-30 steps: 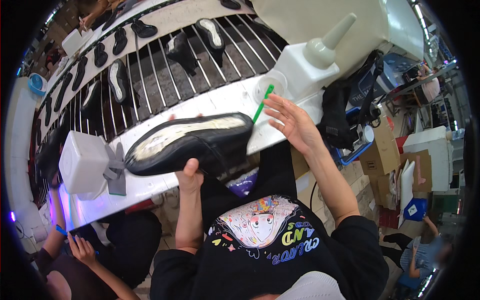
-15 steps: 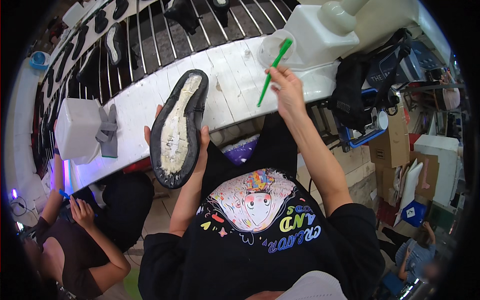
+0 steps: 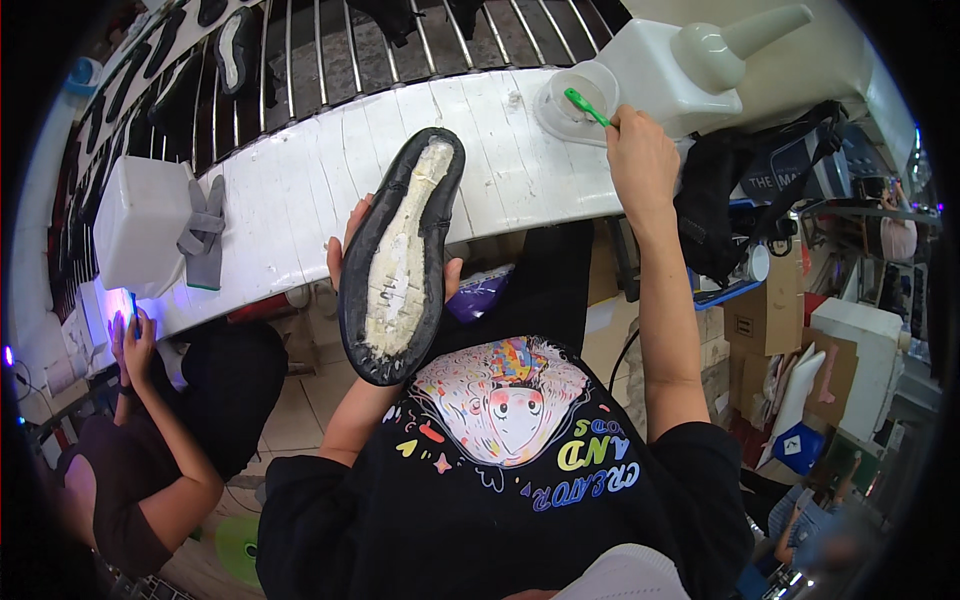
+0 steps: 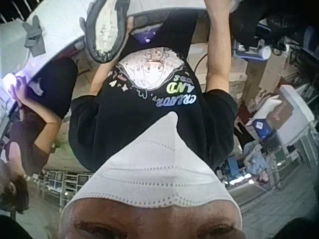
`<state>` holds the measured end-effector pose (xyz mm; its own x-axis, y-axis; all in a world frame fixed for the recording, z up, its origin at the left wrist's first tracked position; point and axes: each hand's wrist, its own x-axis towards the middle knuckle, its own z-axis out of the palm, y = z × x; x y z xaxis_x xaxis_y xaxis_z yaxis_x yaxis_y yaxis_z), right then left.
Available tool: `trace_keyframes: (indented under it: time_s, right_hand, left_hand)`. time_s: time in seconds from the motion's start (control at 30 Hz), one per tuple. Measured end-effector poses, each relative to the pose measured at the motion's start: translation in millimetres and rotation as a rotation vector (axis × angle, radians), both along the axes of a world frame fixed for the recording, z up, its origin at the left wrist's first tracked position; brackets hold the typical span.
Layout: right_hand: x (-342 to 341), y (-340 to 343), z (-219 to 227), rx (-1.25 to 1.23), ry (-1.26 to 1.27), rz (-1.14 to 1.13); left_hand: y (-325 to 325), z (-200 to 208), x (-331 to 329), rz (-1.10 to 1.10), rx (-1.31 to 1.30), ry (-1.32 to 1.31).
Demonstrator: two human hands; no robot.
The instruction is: Apply glue or cleaning agent to the edge of shoe soles using a small brush.
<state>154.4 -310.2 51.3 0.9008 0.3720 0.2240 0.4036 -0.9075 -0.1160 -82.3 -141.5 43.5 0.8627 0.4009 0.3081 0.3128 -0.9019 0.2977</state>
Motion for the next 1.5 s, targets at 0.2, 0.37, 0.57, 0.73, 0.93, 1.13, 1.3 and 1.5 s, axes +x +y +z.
trace_keyframes:
  time_s: [0.2,0.37,0.57,0.73,0.93,1.13,1.3,1.5]
  right_hand:
    - [12.4,12.9,3.8,-0.234,-0.052,0.067]
    - [32.6,-18.7,-1.8,0.197,0.271,0.119]
    - [17.5,-39.4,-28.7,0.925,0.697,-0.006]
    - [18.2,-30.9,-33.9,1.102,0.829,-0.011]
    - [-34.8,-2.4,3.1,1.02,0.979,0.336]
    - [-116.3,10.3,47.1,0.843,0.93,0.602]
    - [-129.7,15.4,48.1,0.804,0.79,0.689]
    - [-109.3,22.5,32.4,0.674,0.598,0.345]
  left_hand:
    - [1.1,-3.8,-2.0,-0.034,-0.013,-0.004]
    - [-3.3,-25.3,-3.8,-0.083,-0.117,-0.185]
    - [-5.7,-22.1,-1.2,-0.101,-0.07,-0.178]
    - [-25.2,-49.4,4.7,-0.026,-0.429,-0.555]
    - [-31.1,-57.4,8.4,-0.1,-0.536,-0.661]
    - [-36.9,-71.1,13.5,-0.091,-0.576,-0.892]
    - [-37.9,-87.3,13.7,-0.088,-0.801,-0.916]
    - [-39.3,-74.9,18.3,-0.073,-0.514,-0.862]
